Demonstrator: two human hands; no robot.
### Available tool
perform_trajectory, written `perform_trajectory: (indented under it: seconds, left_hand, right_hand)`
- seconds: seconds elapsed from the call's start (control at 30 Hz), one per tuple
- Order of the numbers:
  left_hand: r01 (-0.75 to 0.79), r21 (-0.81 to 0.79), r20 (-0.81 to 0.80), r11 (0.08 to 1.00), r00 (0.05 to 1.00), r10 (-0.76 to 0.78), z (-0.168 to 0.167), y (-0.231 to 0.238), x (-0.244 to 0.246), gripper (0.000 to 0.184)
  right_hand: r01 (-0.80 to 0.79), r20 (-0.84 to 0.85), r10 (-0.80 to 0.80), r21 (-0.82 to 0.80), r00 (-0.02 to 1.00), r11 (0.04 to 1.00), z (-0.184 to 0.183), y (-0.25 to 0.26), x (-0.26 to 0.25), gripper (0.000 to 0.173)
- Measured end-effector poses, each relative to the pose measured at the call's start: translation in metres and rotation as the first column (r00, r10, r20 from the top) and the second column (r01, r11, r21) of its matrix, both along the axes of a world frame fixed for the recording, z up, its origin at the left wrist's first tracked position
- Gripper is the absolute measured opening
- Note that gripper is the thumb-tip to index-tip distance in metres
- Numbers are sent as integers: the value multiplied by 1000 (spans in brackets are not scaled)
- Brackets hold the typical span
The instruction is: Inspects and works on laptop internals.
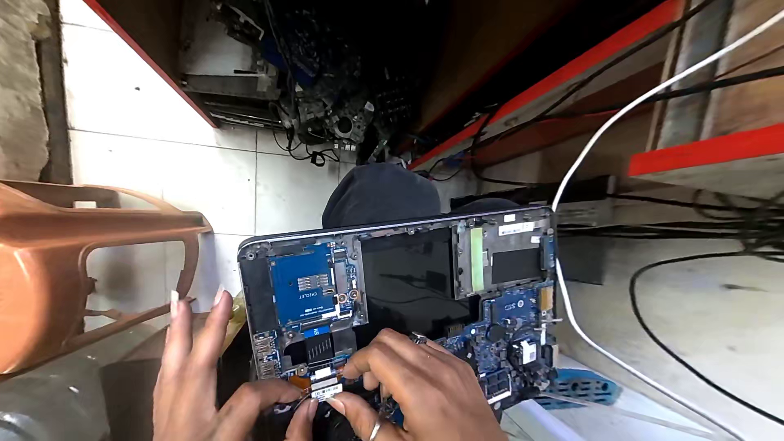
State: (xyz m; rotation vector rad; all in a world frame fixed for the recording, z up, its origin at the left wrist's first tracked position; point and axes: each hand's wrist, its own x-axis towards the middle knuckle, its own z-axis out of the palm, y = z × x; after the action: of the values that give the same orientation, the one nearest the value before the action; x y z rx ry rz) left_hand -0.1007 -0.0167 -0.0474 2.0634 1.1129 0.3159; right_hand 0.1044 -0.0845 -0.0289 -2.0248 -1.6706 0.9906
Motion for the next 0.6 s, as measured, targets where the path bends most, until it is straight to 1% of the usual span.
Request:
perform_trajectory:
  seconds: [0.13,0.3,0.47,0.6]
  left_hand:
    - [-25,-19,-8,1000,1000,25,1,-5,3,22]
    - [-71,-90,25,993,997,74,2,-13,6,18]
    - [-85,-163,43,983,995,93,5,-13,8,16]
    - [-105,-180,78,978,990,120,6,-12,9,16]
  right_hand:
    - [16,-48,-19,-54,999,998,2,0,-2,23]
    - [50,-96,-61,-114,993,992,5,1,-4,24]
    - [80,-109,-94,-127,990,989,6,3,-5,21]
    - [129,-180,-154,-144,971,981,7,4,-5,24]
